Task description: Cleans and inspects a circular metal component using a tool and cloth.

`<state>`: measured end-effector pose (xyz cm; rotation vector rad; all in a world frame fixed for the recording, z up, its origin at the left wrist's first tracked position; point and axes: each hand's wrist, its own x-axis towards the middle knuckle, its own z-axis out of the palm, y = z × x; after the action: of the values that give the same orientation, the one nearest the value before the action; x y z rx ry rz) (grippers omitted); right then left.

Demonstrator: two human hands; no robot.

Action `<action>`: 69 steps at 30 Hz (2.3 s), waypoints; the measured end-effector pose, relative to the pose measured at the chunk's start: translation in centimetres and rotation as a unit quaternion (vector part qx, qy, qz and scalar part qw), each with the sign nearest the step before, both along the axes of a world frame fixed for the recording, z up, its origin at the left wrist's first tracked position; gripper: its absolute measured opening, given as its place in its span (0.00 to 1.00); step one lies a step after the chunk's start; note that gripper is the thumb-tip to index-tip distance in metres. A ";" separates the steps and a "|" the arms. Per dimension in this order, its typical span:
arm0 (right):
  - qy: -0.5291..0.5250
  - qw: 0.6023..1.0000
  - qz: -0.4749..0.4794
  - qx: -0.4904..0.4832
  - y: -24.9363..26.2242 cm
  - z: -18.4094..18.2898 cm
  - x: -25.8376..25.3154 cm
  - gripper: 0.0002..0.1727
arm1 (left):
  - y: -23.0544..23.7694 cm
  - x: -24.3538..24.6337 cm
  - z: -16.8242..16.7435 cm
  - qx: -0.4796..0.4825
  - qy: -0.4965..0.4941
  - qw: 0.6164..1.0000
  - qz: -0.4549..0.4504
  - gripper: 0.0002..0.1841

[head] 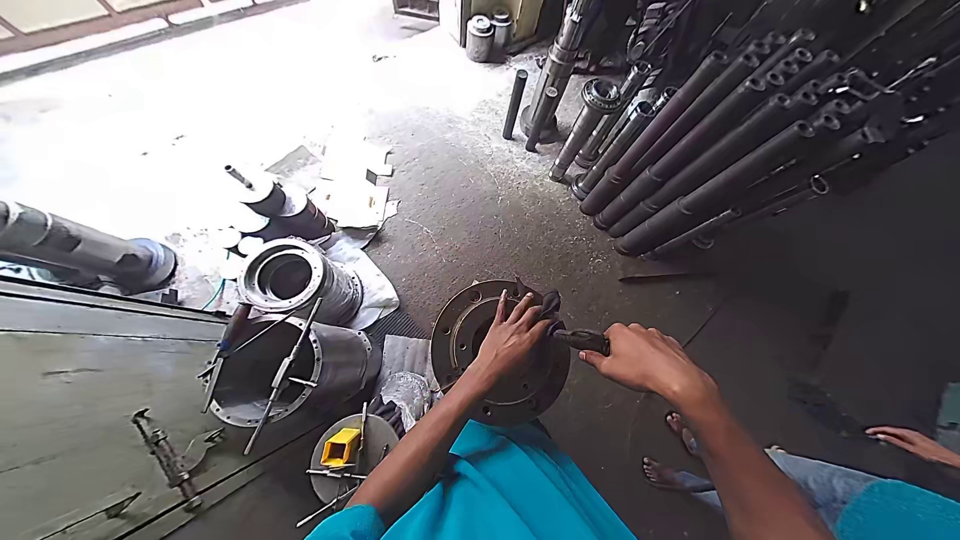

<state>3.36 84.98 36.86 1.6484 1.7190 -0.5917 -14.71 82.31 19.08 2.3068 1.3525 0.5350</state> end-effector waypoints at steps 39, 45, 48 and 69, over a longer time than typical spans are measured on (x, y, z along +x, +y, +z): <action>0.130 0.988 -0.058 0.056 3.3 -2.2 0.2 0.32 | 2.4 -6.3 4.3 -0.109 -0.524 0.822 0.194 0.18; 0.095 0.994 -0.026 0.044 4.3 -2.5 -0.4 0.35 | 5.5 -2.9 2.0 -0.124 -0.021 0.992 0.021 0.35; 0.085 0.995 -0.011 0.040 4.7 -2.4 -0.7 0.35 | 6.0 -2.7 1.1 -0.081 0.090 0.992 0.033 0.29; 0.031 0.996 0.057 0.056 5.1 -1.2 -2.9 0.36 | 6.4 -2.8 0.2 -0.068 0.104 0.991 0.044 0.26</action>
<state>0.42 90.11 35.61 1.6088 1.9079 -0.5054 -17.50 88.70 19.31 2.2497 1.5407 0.2239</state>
